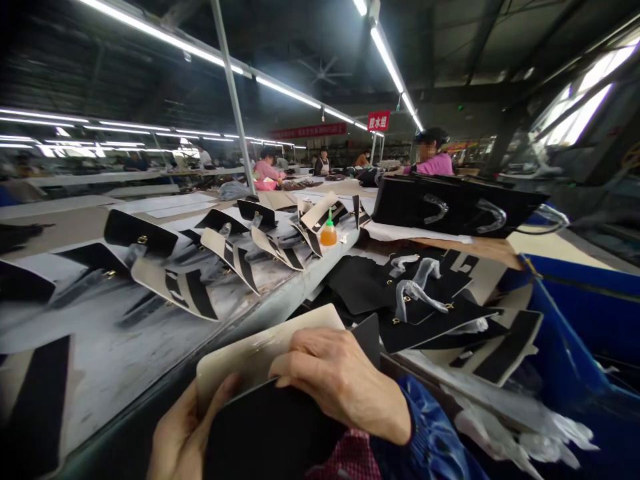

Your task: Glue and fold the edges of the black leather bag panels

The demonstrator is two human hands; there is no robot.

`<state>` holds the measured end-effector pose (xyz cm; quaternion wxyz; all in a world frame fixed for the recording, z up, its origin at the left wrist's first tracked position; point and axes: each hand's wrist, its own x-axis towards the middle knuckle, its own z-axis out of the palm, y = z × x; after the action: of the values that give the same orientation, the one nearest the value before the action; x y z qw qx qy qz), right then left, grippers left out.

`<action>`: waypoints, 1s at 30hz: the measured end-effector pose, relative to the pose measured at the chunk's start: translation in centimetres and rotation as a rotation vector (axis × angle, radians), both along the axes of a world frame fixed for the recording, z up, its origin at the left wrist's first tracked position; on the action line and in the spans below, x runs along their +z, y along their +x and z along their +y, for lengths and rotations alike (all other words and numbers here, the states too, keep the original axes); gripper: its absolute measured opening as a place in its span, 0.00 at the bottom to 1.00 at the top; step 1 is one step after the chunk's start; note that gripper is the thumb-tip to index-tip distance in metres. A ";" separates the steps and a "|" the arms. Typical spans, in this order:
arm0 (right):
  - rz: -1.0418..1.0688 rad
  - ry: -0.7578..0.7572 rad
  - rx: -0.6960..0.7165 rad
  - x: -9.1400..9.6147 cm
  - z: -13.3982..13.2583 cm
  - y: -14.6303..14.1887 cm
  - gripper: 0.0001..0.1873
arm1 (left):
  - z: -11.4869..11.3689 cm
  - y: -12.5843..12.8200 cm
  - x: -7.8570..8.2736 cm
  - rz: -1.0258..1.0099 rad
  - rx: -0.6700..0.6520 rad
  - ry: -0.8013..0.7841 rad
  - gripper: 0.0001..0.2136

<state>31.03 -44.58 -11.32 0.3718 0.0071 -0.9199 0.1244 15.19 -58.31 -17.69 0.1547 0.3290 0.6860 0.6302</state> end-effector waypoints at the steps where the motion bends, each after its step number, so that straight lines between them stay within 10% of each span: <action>1: 0.014 0.027 -0.021 -0.3 0.1 -0.4 0.11 | 0.6 0.5 0.3 -0.092 -0.055 0.009 0.19; 14: 0.060 0.204 -0.067 -0.9 0.1 -2.1 0.12 | -0.6 0.1 1.9 -0.172 -0.273 0.037 0.22; 30: 0.003 0.241 -0.053 -0.5 -0.2 -3.0 0.16 | -1.0 1.1 3.1 -0.315 -0.200 0.021 0.22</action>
<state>28.06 -44.76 -11.79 0.3727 0.0278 -0.9275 0.0030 16.30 -59.33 -14.56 0.3189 0.2944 0.6104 0.6626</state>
